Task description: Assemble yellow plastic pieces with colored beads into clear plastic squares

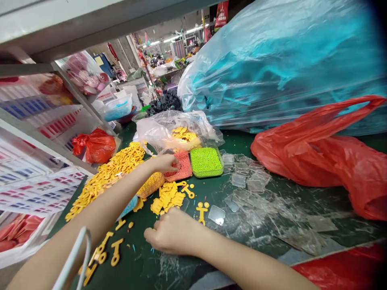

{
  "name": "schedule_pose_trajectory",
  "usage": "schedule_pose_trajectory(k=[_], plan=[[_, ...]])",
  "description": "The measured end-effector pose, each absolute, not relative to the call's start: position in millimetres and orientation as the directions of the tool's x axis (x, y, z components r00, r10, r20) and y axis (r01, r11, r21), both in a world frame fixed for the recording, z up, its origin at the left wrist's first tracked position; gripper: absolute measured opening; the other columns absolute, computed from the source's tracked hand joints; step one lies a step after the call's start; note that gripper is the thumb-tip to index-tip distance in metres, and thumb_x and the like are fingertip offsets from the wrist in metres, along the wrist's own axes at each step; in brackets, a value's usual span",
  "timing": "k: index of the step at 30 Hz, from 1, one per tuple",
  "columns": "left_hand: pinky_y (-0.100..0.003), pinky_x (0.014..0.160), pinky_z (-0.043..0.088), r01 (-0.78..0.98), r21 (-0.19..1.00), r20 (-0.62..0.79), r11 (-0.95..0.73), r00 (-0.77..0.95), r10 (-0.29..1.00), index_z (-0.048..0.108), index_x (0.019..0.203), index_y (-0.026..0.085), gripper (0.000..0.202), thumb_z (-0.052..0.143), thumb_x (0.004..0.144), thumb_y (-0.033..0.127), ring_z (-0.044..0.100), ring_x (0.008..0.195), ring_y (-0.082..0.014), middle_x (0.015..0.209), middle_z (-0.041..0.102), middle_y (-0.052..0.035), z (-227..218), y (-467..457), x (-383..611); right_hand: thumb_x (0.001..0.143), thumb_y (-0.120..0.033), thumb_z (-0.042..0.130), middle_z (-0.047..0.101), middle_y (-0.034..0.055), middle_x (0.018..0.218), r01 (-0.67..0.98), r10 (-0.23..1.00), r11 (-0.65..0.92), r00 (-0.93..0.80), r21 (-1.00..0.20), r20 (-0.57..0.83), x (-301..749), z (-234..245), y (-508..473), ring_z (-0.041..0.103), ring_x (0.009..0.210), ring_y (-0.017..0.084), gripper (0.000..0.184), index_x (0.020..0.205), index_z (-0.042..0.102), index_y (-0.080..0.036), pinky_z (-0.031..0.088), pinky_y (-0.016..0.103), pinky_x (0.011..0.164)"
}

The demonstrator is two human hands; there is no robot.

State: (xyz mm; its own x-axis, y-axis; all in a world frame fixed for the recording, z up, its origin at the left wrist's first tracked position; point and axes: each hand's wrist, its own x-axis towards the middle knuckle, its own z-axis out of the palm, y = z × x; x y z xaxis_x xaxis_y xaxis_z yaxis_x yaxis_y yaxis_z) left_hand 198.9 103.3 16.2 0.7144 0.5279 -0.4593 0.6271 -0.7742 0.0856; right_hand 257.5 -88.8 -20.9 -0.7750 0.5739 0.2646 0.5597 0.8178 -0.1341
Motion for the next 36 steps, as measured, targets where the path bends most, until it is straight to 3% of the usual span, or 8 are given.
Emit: schedule_pose_trajectory(k=[6,9,14,20,30,36], plan=[[-0.022,0.064,0.043,0.638,0.1,-0.532,-0.763,0.682,0.501,0.074,0.09,0.02,0.021,0.063,0.074,0.028,0.064,0.072,-0.0162,0.085,0.074,-0.0027,36,105,188,0.091,-0.02,0.049,0.071,0.0037,0.067,0.557,0.584,0.812,-0.772,-0.175,0.252,255,-23,-90,0.063,0.058,0.014,0.013,0.088,0.061,-0.016,0.022,0.028,0.044],[-0.025,0.066,0.043,0.652,0.058,-0.428,-0.756,0.7,0.572,0.073,0.094,0.02,0.024,0.056,0.081,0.031,0.064,0.075,-0.0183,0.091,0.074,-0.0056,35,109,188,0.092,-0.022,0.048,0.071,0.0039,0.067,0.564,0.594,0.804,-0.767,-0.188,0.243,256,-23,-89,0.062,0.058,0.014,0.015,0.087,0.061,-0.016,0.022,0.028,0.044],[-0.031,0.08,0.043,0.643,0.017,-0.264,-0.766,0.742,0.617,0.066,0.11,0.018,0.036,0.058,0.082,0.038,0.062,0.096,-0.025,0.111,0.069,-0.0111,16,112,198,0.093,-0.022,0.047,0.071,0.0035,0.07,0.575,0.604,0.797,-0.767,-0.186,0.217,258,-21,-88,0.063,0.06,0.015,0.015,0.089,0.06,-0.017,0.022,0.029,0.043],[-0.034,0.081,0.042,0.633,0.012,-0.233,-0.774,0.755,0.614,0.068,0.095,0.017,0.04,0.064,0.075,0.052,0.061,0.092,-0.0279,0.097,0.069,-0.0109,-6,112,204,0.092,-0.02,0.048,0.071,0.0038,0.069,0.587,0.612,0.79,-0.762,-0.174,0.209,257,-21,-88,0.064,0.059,0.016,0.014,0.09,0.061,-0.017,0.027,0.028,0.044],[-0.028,0.065,0.04,0.61,0.088,-0.204,-0.787,0.785,0.585,0.066,0.076,0.017,0.027,0.052,0.088,0.036,0.059,0.071,-0.0184,0.079,0.068,-0.0054,-16,108,197,0.092,-0.021,0.048,0.072,0.0058,0.071,0.586,0.618,0.785,-0.757,-0.2,0.212,256,-21,-88,0.066,0.06,0.017,0.015,0.087,0.062,-0.016,0.03,0.028,0.045],[-0.033,0.081,0.04,0.616,0.096,-0.103,-0.782,0.787,0.608,0.067,0.074,0.017,0.027,0.054,0.089,0.036,0.06,0.082,-0.0211,0.081,0.07,-0.0058,-13,100,193,0.092,-0.019,0.048,0.072,0.0074,0.072,0.603,0.63,0.776,-0.751,-0.184,0.198,256,-23,-88,0.066,0.063,0.018,0.015,0.086,0.062,-0.015,0.031,0.028,0.047]])
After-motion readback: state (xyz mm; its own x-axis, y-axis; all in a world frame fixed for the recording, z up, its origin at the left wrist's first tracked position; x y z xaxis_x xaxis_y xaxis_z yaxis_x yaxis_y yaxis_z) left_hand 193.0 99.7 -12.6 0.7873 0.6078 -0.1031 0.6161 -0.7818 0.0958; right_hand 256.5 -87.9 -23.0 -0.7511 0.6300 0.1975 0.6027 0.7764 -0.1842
